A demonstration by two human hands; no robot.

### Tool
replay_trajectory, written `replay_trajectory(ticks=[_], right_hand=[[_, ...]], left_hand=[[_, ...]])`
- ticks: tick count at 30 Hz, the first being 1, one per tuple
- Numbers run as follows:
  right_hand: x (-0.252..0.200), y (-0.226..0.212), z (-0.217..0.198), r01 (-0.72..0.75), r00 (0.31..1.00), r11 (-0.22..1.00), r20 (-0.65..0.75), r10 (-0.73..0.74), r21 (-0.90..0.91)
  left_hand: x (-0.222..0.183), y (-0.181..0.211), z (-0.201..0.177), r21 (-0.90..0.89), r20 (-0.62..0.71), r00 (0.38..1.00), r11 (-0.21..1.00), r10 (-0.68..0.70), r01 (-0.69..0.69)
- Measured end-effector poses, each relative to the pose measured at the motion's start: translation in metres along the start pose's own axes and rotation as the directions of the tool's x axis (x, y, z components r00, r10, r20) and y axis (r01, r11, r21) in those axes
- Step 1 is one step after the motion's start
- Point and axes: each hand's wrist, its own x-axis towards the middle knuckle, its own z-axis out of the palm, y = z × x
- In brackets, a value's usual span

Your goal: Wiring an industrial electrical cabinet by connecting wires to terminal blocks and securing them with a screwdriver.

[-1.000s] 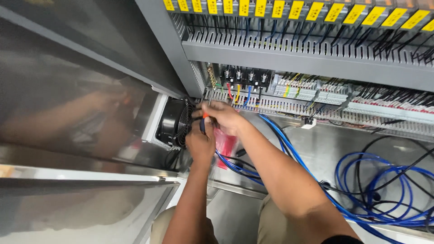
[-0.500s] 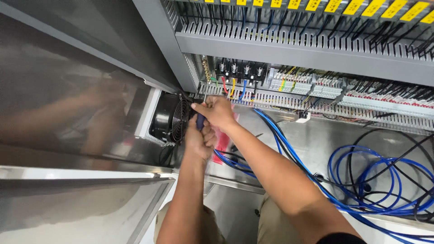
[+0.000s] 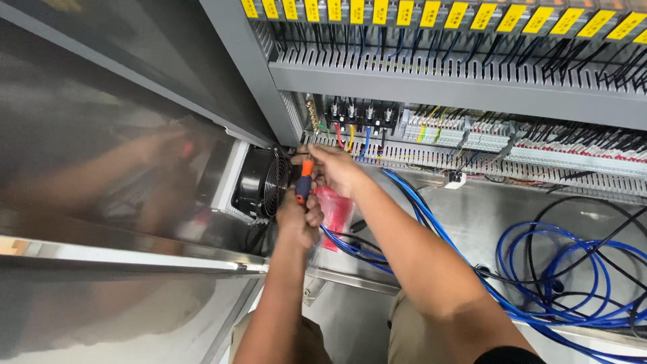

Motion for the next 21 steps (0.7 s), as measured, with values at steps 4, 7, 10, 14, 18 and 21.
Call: replay_trajectory(ticks=[4, 7, 10, 14, 18, 21], right_hand=[[0.007, 0.003, -0.008, 0.014, 0.999, 0.998, 0.043, -0.017, 0.065], [0.007, 0.001, -0.011, 0.008, 1.0, 0.999, 0.014, -0.009, 0.046], [0.038, 0.025, -0.019, 0.032, 0.999, 0.997, -0.001, -0.032, 0.068], [0.031, 0.014, -0.01, 0.017, 0.999, 0.97, 0.029, -0.025, 0.242], [0.03, 0.014, -0.016, 0.0, 0.994, 0.946, 0.105, -0.036, 0.325], [0.033, 0.014, -0.017, 0.031, 0.998, 0.961, 0.042, -0.044, 0.274]], left_hand=[[-0.026, 0.016, 0.002, -0.095, 0.057, 0.997, 0.993, -0.06, 0.066], [-0.01, -0.001, -0.014, 0.175, 0.011, 0.966, 0.951, 0.259, -0.257], [-0.006, -0.008, -0.019, 0.358, 0.055, 0.871, 0.805, 0.489, -0.474], [-0.01, -0.011, -0.007, 0.198, 0.0, 0.977, 0.958, 0.212, -0.208], [0.012, -0.018, -0.017, -0.204, 0.103, 0.992, 0.974, -0.077, 0.096], [0.01, -0.014, -0.018, -0.255, 0.23, 0.943, 0.92, -0.242, 0.298]])
